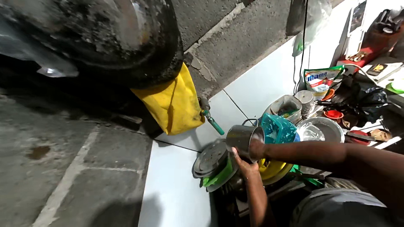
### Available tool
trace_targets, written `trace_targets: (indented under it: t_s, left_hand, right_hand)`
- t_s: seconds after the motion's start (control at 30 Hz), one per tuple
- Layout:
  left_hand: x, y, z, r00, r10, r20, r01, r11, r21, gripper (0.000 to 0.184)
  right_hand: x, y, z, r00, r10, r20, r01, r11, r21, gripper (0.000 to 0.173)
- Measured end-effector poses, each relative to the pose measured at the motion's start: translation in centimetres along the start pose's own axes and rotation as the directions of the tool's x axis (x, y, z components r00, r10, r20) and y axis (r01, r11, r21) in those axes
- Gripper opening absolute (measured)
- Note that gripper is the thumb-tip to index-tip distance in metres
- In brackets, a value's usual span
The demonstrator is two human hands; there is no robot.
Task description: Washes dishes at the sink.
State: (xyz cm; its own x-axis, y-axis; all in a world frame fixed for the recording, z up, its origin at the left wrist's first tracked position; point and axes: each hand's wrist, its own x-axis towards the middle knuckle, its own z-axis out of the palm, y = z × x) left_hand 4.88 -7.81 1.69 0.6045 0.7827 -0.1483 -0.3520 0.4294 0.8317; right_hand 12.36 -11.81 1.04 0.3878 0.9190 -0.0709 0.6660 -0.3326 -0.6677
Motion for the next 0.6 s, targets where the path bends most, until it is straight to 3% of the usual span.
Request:
trace_targets:
  t_s: [0.07, 0.13, 0.2, 0.23, 0.33, 0.37, 0.4, 0.47, 0.53, 0.6]
  left_hand:
    - [0.0, 0.6, -0.1, 0.999, 0.036, 0.001, -0.036, 0.999, 0.035, 0.045]
    - [0.0, 1.2, 0.0, 0.998, 0.055, 0.006, -0.055, 0.998, 0.021, 0.043]
    - [-0.4, 1.2, 0.2, 0.999, 0.037, -0.003, -0.037, 0.999, -0.010, 0.040]
    - [-0.3, 1.2, 0.3, 0.999, 0.047, 0.004, -0.047, 0.999, -0.021, 0.040]
    - [-0.2, 1.3, 0.1, 0.993, 0.115, 0.037, -0.115, 0.993, 0.011, 0.043]
    - [-0.3, 1.6, 0.0, 0.992, 0.123, 0.039, -0.124, 0.992, 0.030, 0.044]
    - [-0.4, 1.7, 0.1, 0.995, 0.098, 0.027, -0.099, 0.995, 0.031, 0.043]
    - [-0.7, 1.3, 0.1, 0.999, 0.026, 0.026, -0.026, 1.000, 0.000, 0.041]
    - [-0.4, 1.1, 0.1, 0.999, 0.024, 0.042, -0.023, 0.999, -0.028, 0.042]
    - [-0.4, 1.4, -0.2, 0.998, 0.051, 0.034, -0.051, 0.999, 0.001, 0.049]
  right_hand:
    - [-1.3, -1.4, -0.5, 0.999, -0.045, 0.017, 0.040, 0.972, 0.231, 0.040]
    - [-1.1, -0.4, -0.5, 0.992, -0.116, -0.039, 0.117, 0.993, 0.028, 0.042]
    - [0.1, 0.6, -0.2, 0.992, -0.106, -0.066, 0.092, 0.978, -0.188, 0.044]
    - [0.2, 0.1, -0.3, 0.995, -0.081, -0.067, 0.070, 0.987, -0.145, 0.046]
    - [-2.4, -2.2, -1.3, 0.997, -0.072, -0.016, 0.073, 0.963, 0.258, 0.040]
    - [-2.7, -2.0, -1.1, 0.993, -0.108, -0.055, 0.118, 0.964, 0.237, 0.039]
    - [-2.2, -0.7, -0.4, 0.982, -0.151, -0.116, 0.164, 0.981, 0.105, 0.039]
    - [-0.5, 0.9, 0.4, 0.987, -0.120, -0.111, 0.106, 0.986, -0.129, 0.046]
    - [-0.3, -0.6, -0.7, 0.998, -0.052, -0.031, 0.052, 0.999, -0.001, 0.045]
    - [-2.3, -2.3, -1.5, 0.992, -0.127, -0.011, 0.126, 0.969, 0.214, 0.036]
